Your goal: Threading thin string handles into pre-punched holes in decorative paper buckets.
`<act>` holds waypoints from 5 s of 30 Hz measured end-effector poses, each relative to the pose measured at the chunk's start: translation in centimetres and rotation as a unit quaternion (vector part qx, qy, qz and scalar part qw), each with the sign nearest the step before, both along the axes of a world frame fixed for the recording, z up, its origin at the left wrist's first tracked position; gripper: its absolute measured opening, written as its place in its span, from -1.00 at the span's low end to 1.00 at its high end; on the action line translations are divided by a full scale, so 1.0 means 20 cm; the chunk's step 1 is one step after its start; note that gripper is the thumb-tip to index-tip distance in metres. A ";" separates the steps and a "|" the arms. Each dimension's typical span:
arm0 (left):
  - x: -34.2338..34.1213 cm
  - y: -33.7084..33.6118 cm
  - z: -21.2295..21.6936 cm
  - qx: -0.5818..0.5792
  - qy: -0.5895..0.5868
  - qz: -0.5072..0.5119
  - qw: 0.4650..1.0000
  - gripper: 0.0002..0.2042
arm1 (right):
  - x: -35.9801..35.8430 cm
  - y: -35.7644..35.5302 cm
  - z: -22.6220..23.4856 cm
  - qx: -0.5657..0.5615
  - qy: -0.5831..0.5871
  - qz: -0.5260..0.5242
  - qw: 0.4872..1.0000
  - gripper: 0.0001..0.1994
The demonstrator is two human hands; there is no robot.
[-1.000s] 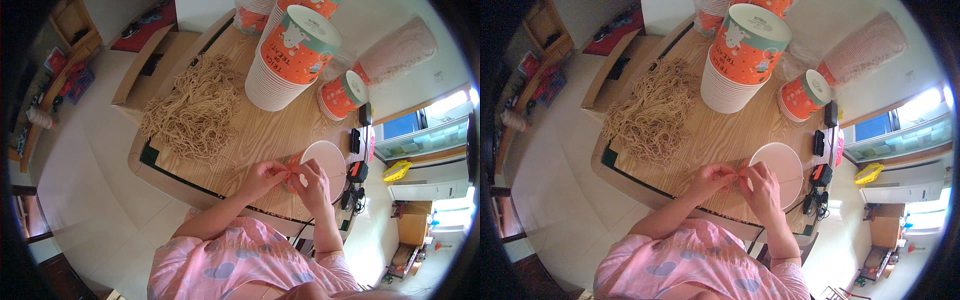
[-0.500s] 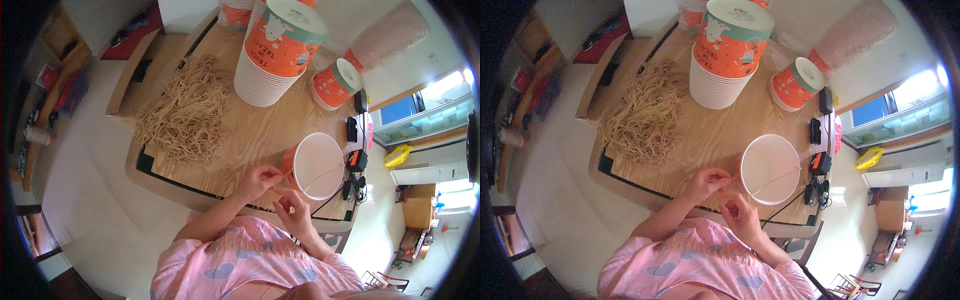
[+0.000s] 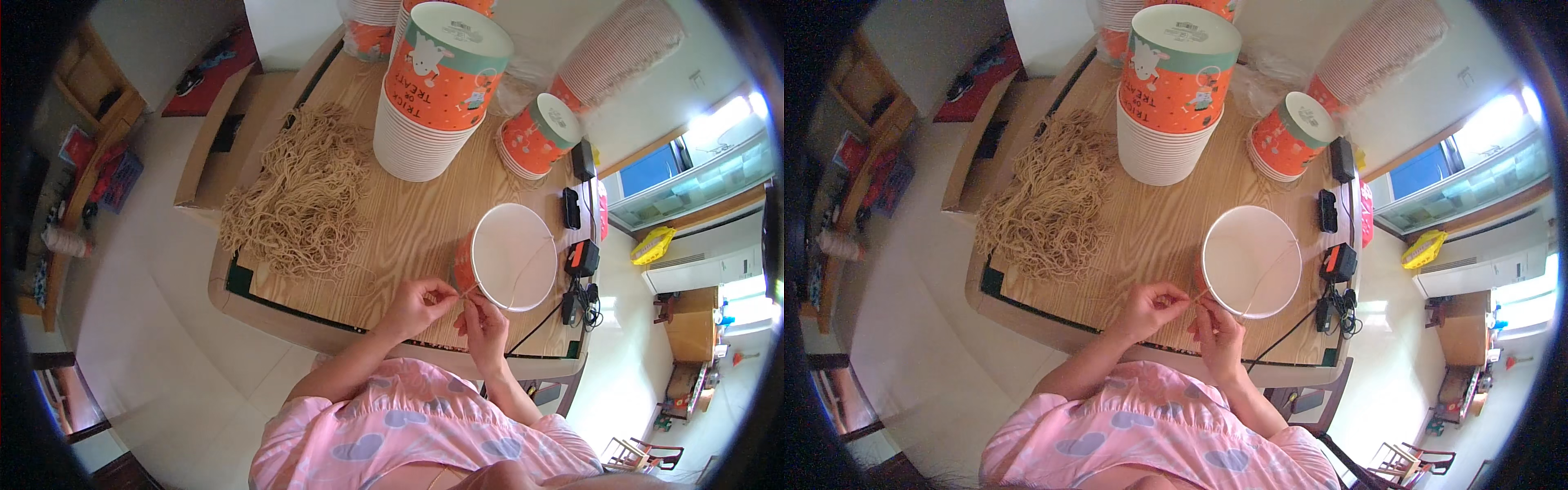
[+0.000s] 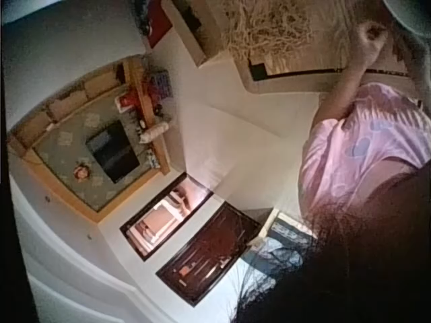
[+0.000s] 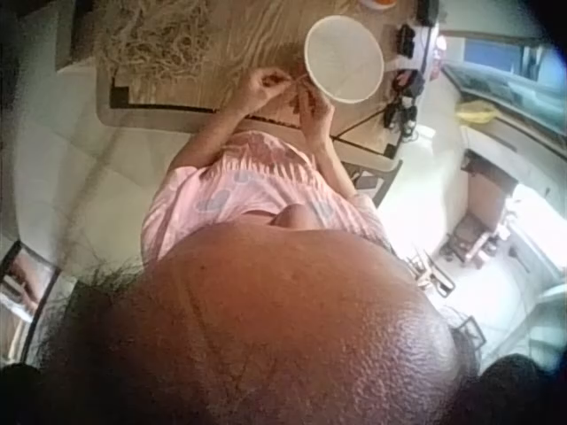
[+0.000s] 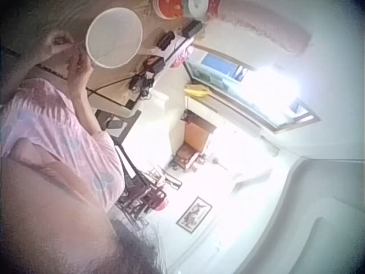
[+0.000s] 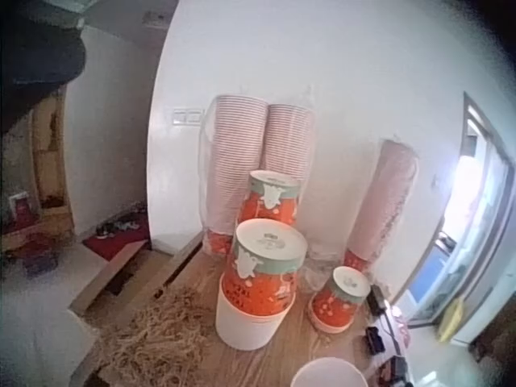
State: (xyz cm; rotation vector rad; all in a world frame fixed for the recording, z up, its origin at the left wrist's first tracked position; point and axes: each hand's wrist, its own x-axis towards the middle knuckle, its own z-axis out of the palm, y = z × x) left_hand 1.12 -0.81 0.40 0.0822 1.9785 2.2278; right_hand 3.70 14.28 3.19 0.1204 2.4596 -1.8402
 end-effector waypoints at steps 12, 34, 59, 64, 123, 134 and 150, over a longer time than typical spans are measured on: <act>-0.04 0.06 0.04 0.062 -0.014 -0.041 0.997 -0.88 | 0.04 0.03 -0.10 0.019 0.032 0.001 0.999 -0.89; -0.05 0.10 0.04 0.201 -0.116 -0.035 0.972 -0.91 | 0.03 0.09 -0.07 0.077 0.113 0.017 0.990 -0.93; -0.04 0.10 0.03 0.174 -0.093 0.000 0.980 -0.91 | -0.03 0.06 -0.01 -0.044 -0.002 -0.009 0.999 -0.93; -0.03 0.09 -0.04 0.114 -0.093 -0.021 0.989 -0.91 | -0.03 0.06 -0.02 -0.023 0.010 -0.008 1.000 -0.91; -0.14 0.11 0.03 -0.082 0.109 0.102 0.985 -0.90 | -0.07 0.11 0.13 0.107 0.128 0.012 0.986 -0.95; -0.13 0.10 0.05 -0.108 0.196 0.127 0.966 -0.80 | -0.08 0.09 0.16 0.117 0.122 0.010 0.986 -0.95; -0.15 0.15 0.00 -0.117 0.236 0.169 0.950 -0.83 | -0.05 0.06 0.22 0.166 0.166 0.093 0.968 -0.97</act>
